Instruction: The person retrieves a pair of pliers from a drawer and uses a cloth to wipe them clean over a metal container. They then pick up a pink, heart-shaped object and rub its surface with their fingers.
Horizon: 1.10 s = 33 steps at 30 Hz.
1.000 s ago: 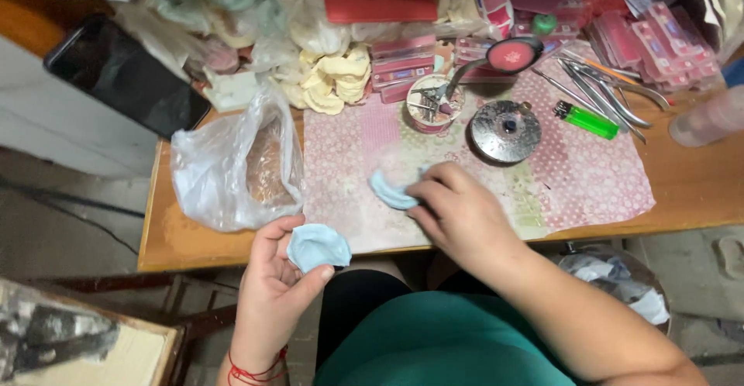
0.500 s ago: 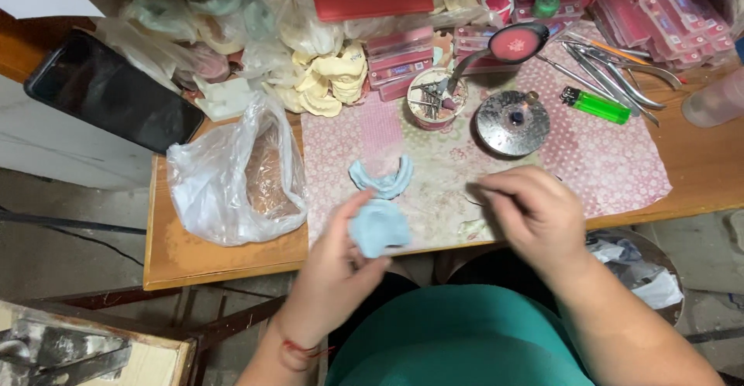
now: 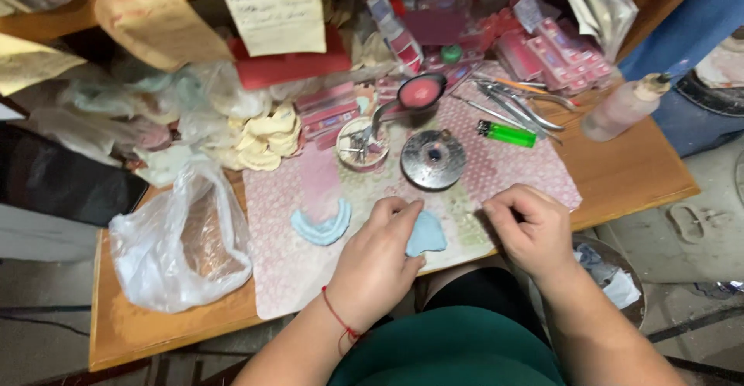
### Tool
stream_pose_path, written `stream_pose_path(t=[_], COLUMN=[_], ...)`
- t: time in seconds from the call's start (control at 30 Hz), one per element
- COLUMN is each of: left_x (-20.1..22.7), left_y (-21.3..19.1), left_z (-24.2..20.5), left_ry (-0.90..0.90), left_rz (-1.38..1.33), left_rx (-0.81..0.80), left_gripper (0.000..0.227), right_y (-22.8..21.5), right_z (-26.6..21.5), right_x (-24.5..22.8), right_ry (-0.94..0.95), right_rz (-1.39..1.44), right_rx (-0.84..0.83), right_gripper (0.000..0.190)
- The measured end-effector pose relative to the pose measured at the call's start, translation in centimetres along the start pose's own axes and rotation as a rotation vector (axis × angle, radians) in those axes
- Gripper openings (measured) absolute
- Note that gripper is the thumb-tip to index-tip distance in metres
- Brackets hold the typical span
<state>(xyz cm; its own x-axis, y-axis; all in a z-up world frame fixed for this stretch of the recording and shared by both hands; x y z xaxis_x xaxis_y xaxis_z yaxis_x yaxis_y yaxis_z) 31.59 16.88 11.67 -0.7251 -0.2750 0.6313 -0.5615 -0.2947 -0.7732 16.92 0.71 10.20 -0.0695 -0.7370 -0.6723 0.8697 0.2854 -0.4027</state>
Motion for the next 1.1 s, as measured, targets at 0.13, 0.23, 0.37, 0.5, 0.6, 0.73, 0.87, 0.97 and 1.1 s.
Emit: stream_pose_path(t=[0.13, 0.23, 0.37, 0.5, 0.6, 0.73, 0.87, 0.97, 1.1], left_x=[1.0, 0.8, -1.2, -0.7, -0.4, -2.3, -3.7, -3.9, -3.1], left_y=[-1.4, -2.6, -5.1, -9.2, -11.1, -12.2, -11.5, -11.8, -11.7], left_z=[-0.5, -1.2, -1.9, 0.1, 2.5, 5.0, 5.5, 5.1, 5.2], left_ry=[-0.025, 0.020, 0.129, 0.135, 0.139, 0.028, 0.091, 0.184, 0.299], left_rz=[0.016, 0.006, 0.145, 0.384, 0.536, 0.661, 0.563, 0.470, 0.285], left_rx=[-0.023, 0.079, 0.381, 0.407, 0.468, 0.649, 0.699, 0.708, 0.746], left_gripper=[0.082, 0.060, 0.032, 0.026, 0.025, 0.015, 0.009, 0.013, 0.028], right_y=[0.0, -0.1, -0.1, 0.7, 4.5, 10.0, 12.8, 13.2, 13.5], right_z=[0.8, 0.6, 2.8, 11.2, 17.0, 21.3, 22.3, 22.9, 23.5], right_x=[-1.5, 0.0, 1.7, -1.0, -0.4, 3.7, 6.6, 7.4, 7.4], right_ry=[0.071, 0.138, 0.270, 0.149, -0.045, -0.059, 0.083, 0.037, -0.046], right_rz=[0.045, 0.075, -0.015, -0.249, -0.497, -0.612, -0.595, -0.691, -0.717], right_rx=[-0.012, -0.035, -0.172, -0.297, -0.336, -0.473, -0.626, -0.642, -0.616], right_gripper=[0.011, 0.018, 0.026, 0.028, 0.024, 0.039, 0.054, 0.046, 0.040])
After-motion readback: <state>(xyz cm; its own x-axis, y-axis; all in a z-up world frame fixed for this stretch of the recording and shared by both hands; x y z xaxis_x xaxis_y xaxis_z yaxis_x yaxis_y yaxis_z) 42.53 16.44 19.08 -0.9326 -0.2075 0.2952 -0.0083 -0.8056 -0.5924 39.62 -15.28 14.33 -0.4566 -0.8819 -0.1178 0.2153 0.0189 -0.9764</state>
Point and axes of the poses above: each hand's wrist, its own z-axis towards the middle knuckle, its own y-axis out of the palm, x = y × z, the point moved 8 cm from there along z, towards the middle knuckle, and after that the axes turned 8 degrees about x, right-handed, at the moved point
